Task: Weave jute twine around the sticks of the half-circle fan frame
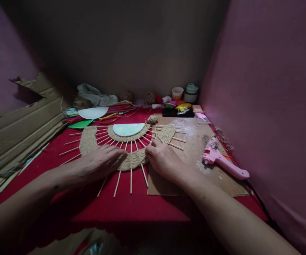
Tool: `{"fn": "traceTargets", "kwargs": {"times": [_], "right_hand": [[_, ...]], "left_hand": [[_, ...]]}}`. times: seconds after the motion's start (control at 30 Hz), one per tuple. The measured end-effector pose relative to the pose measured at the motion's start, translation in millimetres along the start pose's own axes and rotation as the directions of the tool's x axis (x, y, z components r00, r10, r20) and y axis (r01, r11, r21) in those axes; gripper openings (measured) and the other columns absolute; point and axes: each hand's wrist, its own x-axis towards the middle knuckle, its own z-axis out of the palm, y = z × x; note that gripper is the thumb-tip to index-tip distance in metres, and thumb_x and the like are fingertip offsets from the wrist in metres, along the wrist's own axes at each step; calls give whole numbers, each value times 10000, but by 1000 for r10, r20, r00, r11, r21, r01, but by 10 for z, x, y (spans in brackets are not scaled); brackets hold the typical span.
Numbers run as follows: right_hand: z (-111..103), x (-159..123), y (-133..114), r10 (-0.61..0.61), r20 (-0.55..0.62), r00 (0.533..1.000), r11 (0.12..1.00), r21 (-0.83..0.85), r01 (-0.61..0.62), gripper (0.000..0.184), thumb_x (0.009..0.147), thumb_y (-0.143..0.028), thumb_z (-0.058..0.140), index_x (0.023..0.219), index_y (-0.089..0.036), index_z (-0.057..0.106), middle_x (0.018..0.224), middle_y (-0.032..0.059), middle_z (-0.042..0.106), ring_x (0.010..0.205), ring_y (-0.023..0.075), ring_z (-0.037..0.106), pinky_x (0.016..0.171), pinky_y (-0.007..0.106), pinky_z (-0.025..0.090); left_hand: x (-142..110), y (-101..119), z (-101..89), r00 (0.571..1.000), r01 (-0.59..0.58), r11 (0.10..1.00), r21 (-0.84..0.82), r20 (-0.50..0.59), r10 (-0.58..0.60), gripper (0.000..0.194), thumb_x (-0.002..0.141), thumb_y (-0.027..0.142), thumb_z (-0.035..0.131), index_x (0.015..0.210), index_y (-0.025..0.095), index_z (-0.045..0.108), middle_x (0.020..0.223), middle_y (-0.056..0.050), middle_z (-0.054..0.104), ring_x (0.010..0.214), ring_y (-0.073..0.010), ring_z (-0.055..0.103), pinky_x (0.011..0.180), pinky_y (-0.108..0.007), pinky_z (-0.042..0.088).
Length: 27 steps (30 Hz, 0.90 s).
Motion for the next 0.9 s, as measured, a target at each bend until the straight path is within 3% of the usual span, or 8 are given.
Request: {"fn": "traceTargets", "kwargs": {"times": [0.17,0.37,0.53,0.63,0.73,0.9], "right_hand": [[57,55,-202,-28,84,996,1000,6,28,185,867,-129,441,759,-145,590,827,60,539,638,105,451,579,255,343],[114,176,-313,-56,171,984,992,-100,73,188,846,-125,436,792,-149,615,820,70,532,581,99,351,522,261,252],[59,206,-270,-78,194,978,994,-61,92,169,830,-130,484,759,-154,636,800,57,544,606,105,387,531,256,248],[46,196,-234,-80,183,980,997,3,81,183,851,-139,477,785,-157,647,825,51,560,634,103,431,564,249,281],[84,184,-199,-102,142,984,995,34,99,192,869,-158,464,798,-150,643,835,52,558,659,109,451,581,248,290],[129,142,-176,-106,113,988,994,28,103,159,867,-167,480,769,-150,605,838,43,542,650,104,443,570,246,274]], "left_hand": [[-135,-252,-45,999,-30,998,-56,-23,28,272,901,292,451,1144,227,553,1066,-60,603,932,-173,548,822,-307,438],[-207,-436,-214,992,30,987,-161,127,-9,338,854,268,542,1192,266,531,1124,-41,581,1014,-186,529,877,-319,422],[-126,-242,-292,995,42,994,-101,95,-32,269,860,334,535,1103,224,573,1055,-56,570,944,-187,529,816,-311,424],[14,-23,-298,996,56,989,-139,73,-47,245,893,341,475,1067,194,566,1013,-60,552,884,-169,523,753,-286,423],[187,124,-244,996,54,986,-155,82,-42,220,855,334,530,999,169,562,976,-60,535,853,-171,505,709,-281,412],[387,35,-6,999,38,987,-156,39,-32,262,790,391,612,884,161,529,917,-52,517,806,-176,475,676,-291,389]]}}
